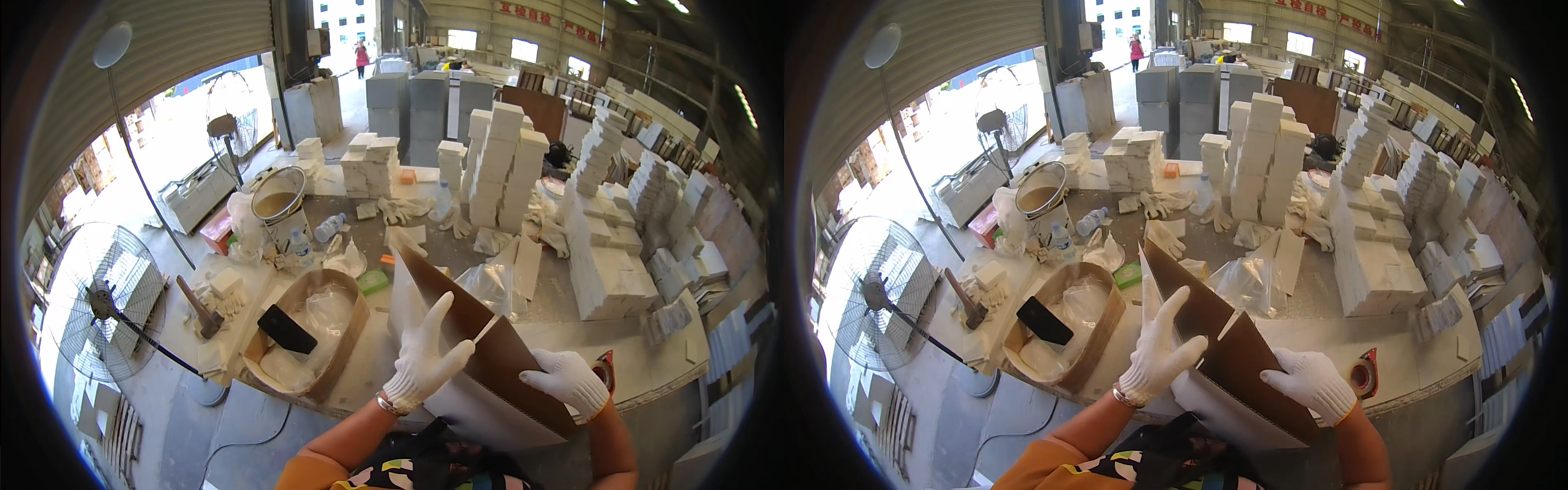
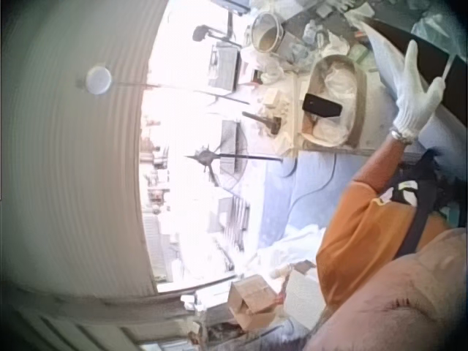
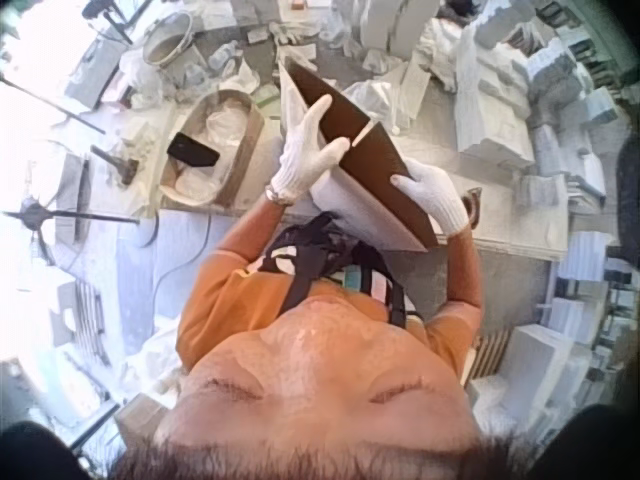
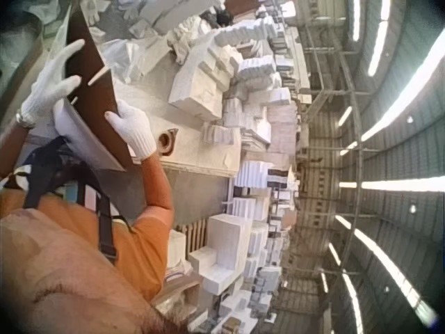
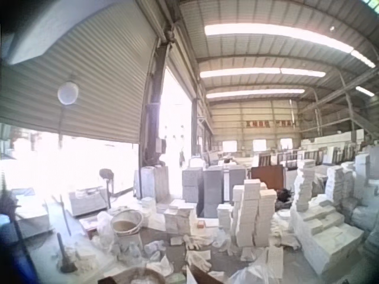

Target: The person puts on white gloves, then folds a flat cardboard piece into a box shape. They use a box cutter to trim the edges and apply tape to seal the box. The finished box is placed on the table.

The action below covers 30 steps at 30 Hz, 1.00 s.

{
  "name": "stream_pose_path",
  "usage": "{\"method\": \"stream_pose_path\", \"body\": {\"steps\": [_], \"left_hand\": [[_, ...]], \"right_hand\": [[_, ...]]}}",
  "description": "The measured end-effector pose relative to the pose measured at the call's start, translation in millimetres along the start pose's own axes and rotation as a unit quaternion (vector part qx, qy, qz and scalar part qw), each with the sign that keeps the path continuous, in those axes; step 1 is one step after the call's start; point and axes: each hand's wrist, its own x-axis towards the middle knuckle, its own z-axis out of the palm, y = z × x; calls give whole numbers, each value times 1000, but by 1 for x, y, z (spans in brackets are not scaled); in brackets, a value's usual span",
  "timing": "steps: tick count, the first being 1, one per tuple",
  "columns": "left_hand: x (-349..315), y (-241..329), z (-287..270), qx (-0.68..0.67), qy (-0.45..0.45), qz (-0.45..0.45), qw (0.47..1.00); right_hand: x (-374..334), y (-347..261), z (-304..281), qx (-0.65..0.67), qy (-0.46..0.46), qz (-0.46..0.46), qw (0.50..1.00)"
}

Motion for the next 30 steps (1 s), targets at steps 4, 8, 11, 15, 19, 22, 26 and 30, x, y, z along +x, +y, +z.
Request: {"method": "stream_pose_path", "body": {"steps": [4,8,11,15,19,22,26,30], "left_hand": [[23,-10,-28,130,-10,-36,991],[46,-31,-63,90,-50,-75,992],[51,-31,-72,157,-60,-65,984],[62,-38,-74,294,-62,33,953],[99,-18,-70,347,-240,119,899],[123,-6,-58,402,-351,136,835],[121,-20,-46,409,-386,208,801],[126,-10,-44,376,-414,159,814]], "right_hand": [[7,8,-14,-68,115,-47,990],[14,2,-23,-105,160,-89,977],[24,3,-27,-147,166,-88,971],[35,9,-36,-142,197,-108,964],[62,25,-38,-227,187,-73,953],[57,25,-37,-290,250,-104,918],[21,8,-21,-188,340,-258,885],[-10,27,14,-176,324,-254,894]]}}
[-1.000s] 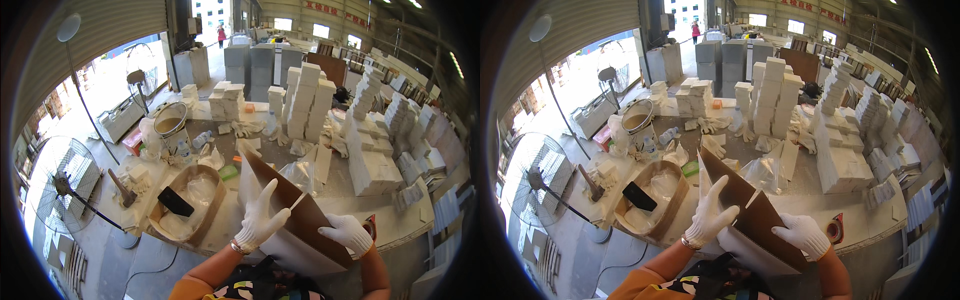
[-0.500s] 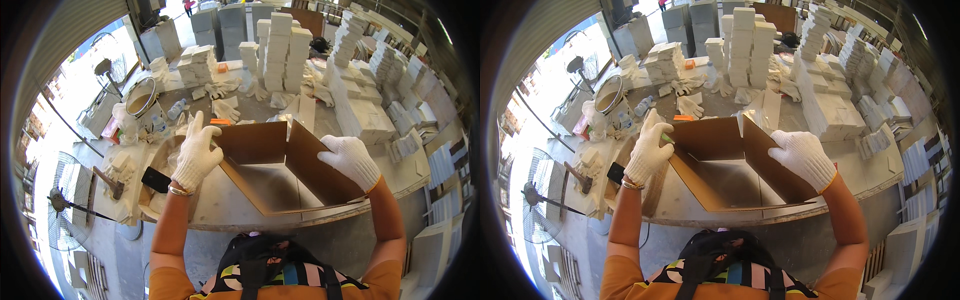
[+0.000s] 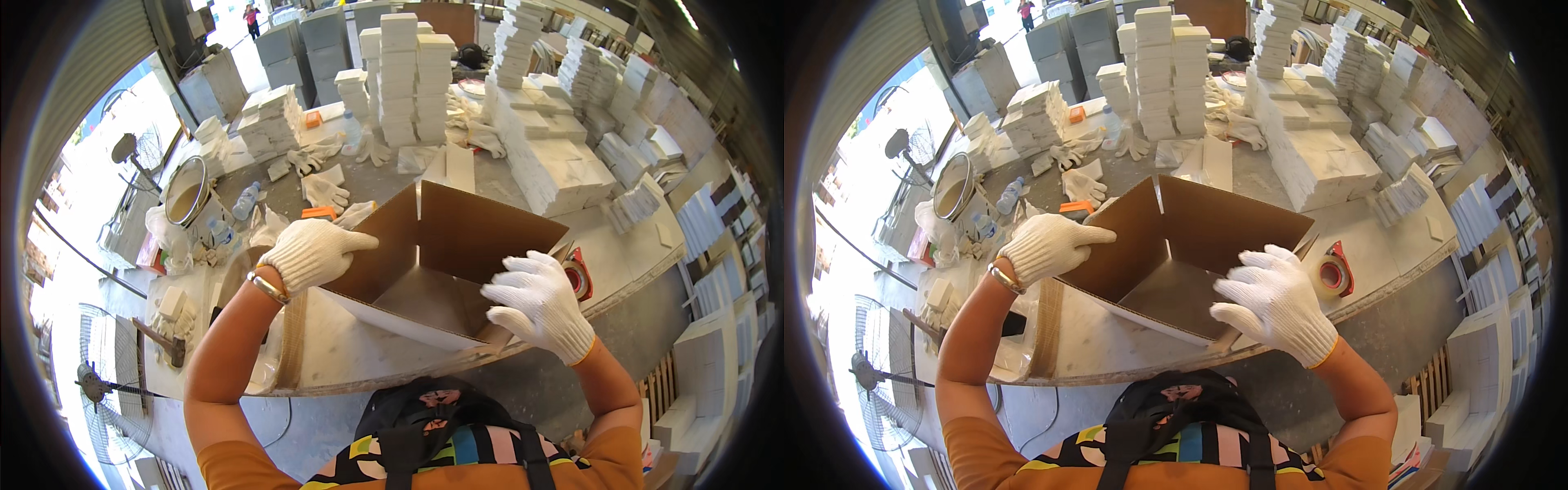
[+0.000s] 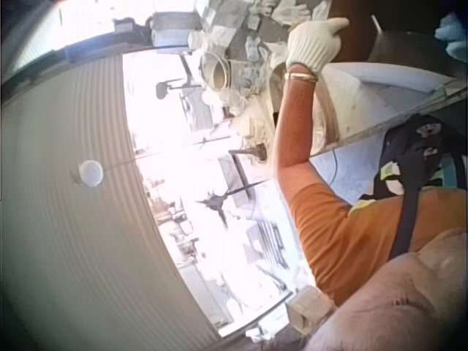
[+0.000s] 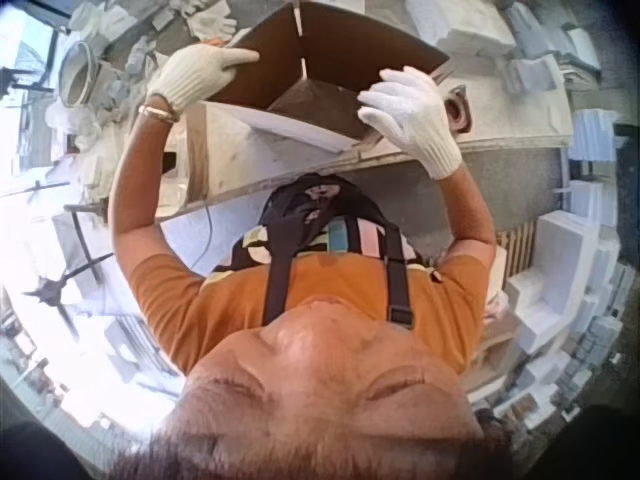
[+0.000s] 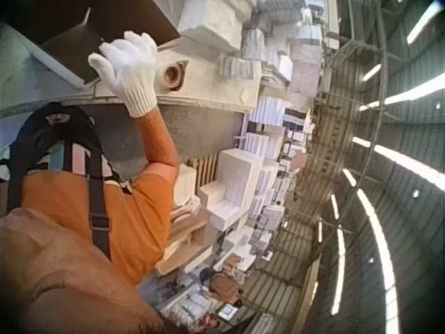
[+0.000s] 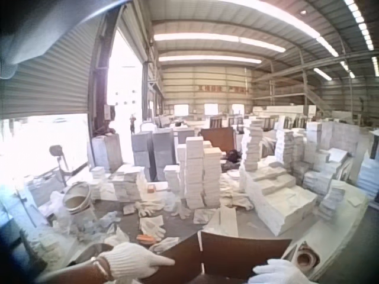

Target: The person puts on white gloves, then folds a flat cardboard piece into a box shape. They use a box cutter to trim the edges and apply tape to seal the box. The finished box is placed on the table.

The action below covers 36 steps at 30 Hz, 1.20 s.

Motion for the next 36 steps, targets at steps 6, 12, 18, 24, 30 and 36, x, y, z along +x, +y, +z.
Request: {"method": "stream_pose_path", "body": {"steps": [6,12,18,24,30,36], "left_hand": [[-18,25,-30,-31,-72,6,997],[-34,26,-29,34,34,-61,997],[-49,16,-10,39,48,-151,987],[-57,27,0,-100,-37,-41,993],[-40,25,18,-127,62,76,987],[-13,43,37,-121,146,260,947]], "right_hand": [[-14,26,3,44,86,-2,995],[29,31,11,198,88,-98,971],[77,14,39,245,-70,-187,949],[74,5,52,290,-98,-206,929],[60,18,35,305,-69,-181,932],[39,31,21,331,-34,-127,934]]}}
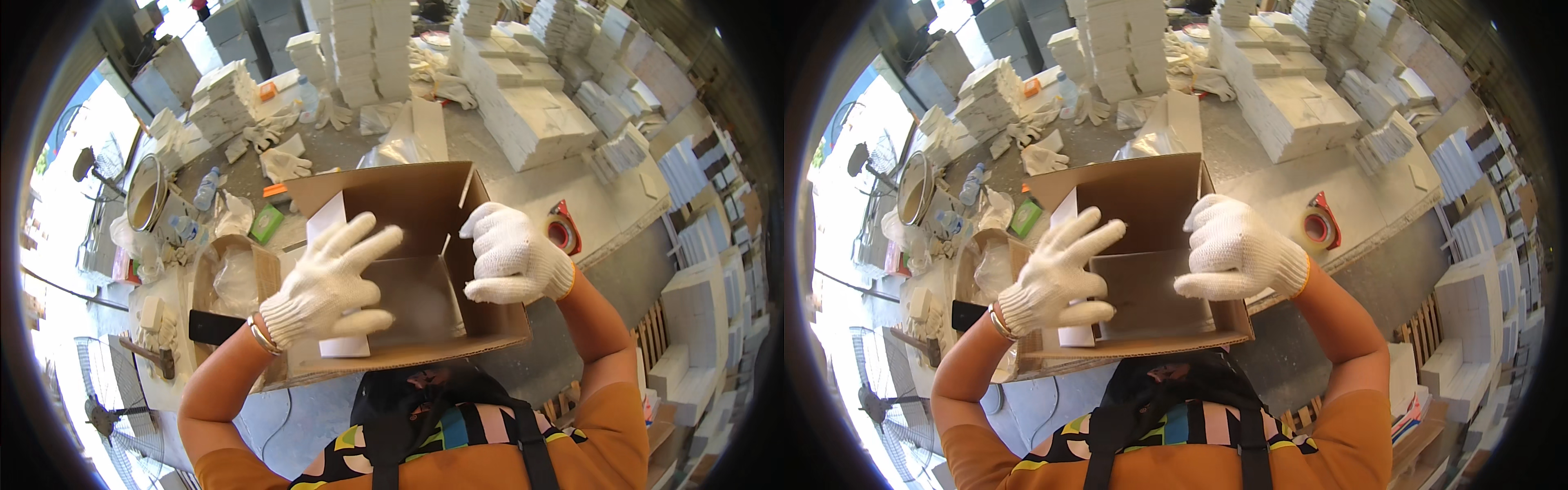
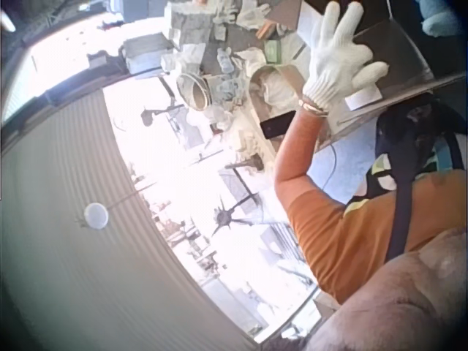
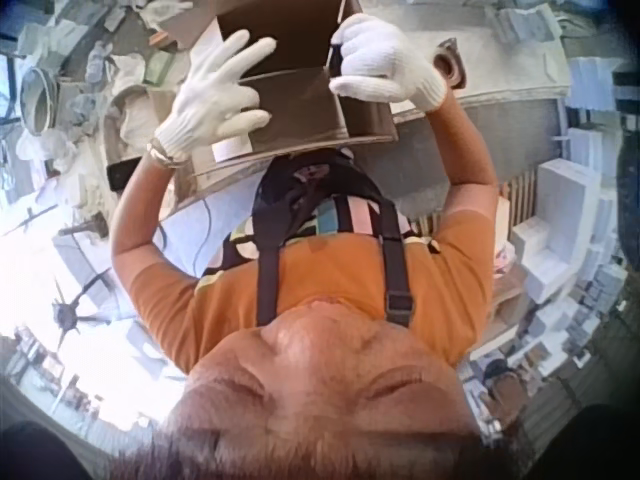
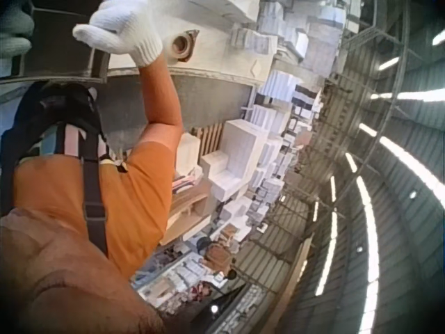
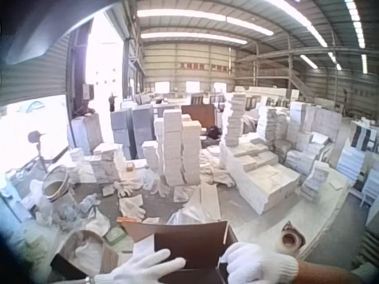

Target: The person puts on white gloves, then folds a flat cardboard piece into a box shape. They use a box cutter to trim the edges and apply tape to seal the box. The finished box is placed on the table.

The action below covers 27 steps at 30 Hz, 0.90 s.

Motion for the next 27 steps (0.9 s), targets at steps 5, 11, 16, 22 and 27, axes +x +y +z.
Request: {"method": "stream_pose_path", "body": {"steps": [5,11,16,22,27], "left_hand": [[2,24,16,-297,-144,47,943],[18,65,28,-289,-199,92,932],[16,68,40,-340,-122,118,925],[-27,51,63,-478,10,80,874],[-17,61,66,-301,-41,-79,949]], "right_hand": [[-15,-1,-7,38,34,57,997],[14,-3,25,15,-68,-2,998],[16,-11,55,-49,-163,12,985],[3,9,101,183,-71,65,978],[-3,10,95,468,195,299,809]]}}
